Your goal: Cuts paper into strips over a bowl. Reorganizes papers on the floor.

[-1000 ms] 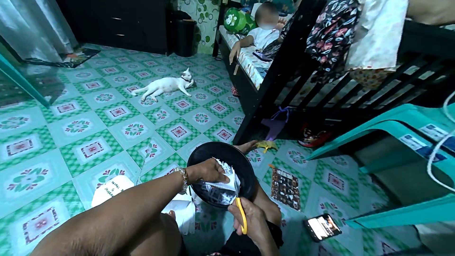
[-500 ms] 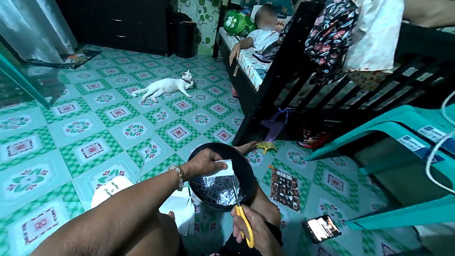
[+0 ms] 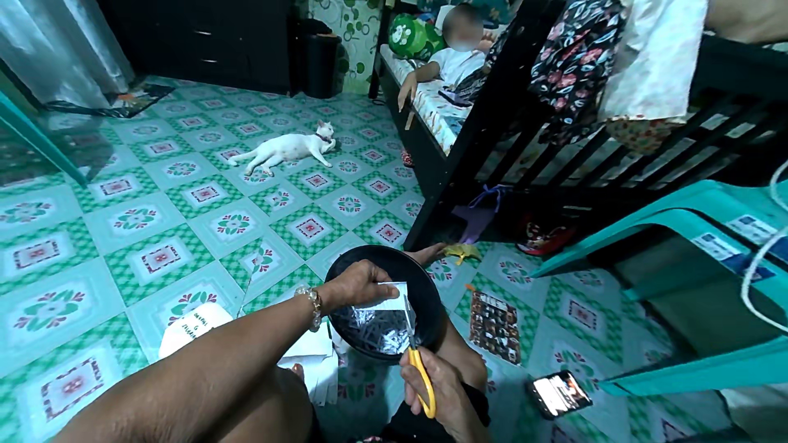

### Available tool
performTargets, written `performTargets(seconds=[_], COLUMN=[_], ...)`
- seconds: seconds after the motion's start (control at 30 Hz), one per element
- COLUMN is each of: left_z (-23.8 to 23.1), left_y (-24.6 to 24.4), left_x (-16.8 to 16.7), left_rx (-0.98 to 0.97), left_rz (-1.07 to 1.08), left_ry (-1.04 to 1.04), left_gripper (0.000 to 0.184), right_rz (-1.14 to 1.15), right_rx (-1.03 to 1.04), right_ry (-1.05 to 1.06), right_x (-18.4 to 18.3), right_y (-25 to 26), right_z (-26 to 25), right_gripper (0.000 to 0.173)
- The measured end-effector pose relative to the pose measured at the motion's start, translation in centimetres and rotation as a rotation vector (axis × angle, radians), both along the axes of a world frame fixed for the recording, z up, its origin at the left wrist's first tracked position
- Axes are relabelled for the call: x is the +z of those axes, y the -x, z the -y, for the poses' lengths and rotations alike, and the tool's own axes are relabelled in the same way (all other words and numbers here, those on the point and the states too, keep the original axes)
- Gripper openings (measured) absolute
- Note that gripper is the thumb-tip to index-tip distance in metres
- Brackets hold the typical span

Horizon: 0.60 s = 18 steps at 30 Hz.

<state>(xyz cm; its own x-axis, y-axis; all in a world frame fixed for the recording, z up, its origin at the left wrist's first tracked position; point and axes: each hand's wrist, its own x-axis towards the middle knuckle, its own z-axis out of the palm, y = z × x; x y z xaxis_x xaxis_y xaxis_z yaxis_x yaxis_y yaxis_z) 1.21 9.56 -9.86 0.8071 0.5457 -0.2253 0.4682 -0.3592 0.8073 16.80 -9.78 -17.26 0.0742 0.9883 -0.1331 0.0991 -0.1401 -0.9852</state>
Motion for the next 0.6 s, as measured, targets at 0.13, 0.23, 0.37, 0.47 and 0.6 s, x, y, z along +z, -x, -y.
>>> performTargets(seconds=[0.13,0.23,0.37,0.47,0.6], left_z=[0.0,-0.1,0.3,0.3,0.1], left_y=[0.0,0.0,-0.1,-0.1,-0.2], left_x=[0.1,-0.2,0.2,-0.4,-0.5], left_rx=[0.001,-0.015,-0.043,-0.015,-0.004], left_rz=[-0.006,0.017,0.011,0.06,0.02], left_ry=[0.012,0.0,0.006,0.024,0.071], left_gripper=[0.028,0.029,0.028,0.028,0.027], right_rz=[0.032,0.058,0.086,0.127,0.114], right_rx=[-0.054,-0.055,-0.045,-0.077,-0.101], right_ry=[-0.021,0.03,0.031,-0.003,-0.031], right_x=[-0.2,0.1,0.4,0.2,-0.6], right_y=[0.6,0.8,0.9,1.1,1.1], right_z=[0.1,0.1,-0.1,-0.1,-0.2], right_gripper=[0.006,0.008,0.012,0.014,0.012])
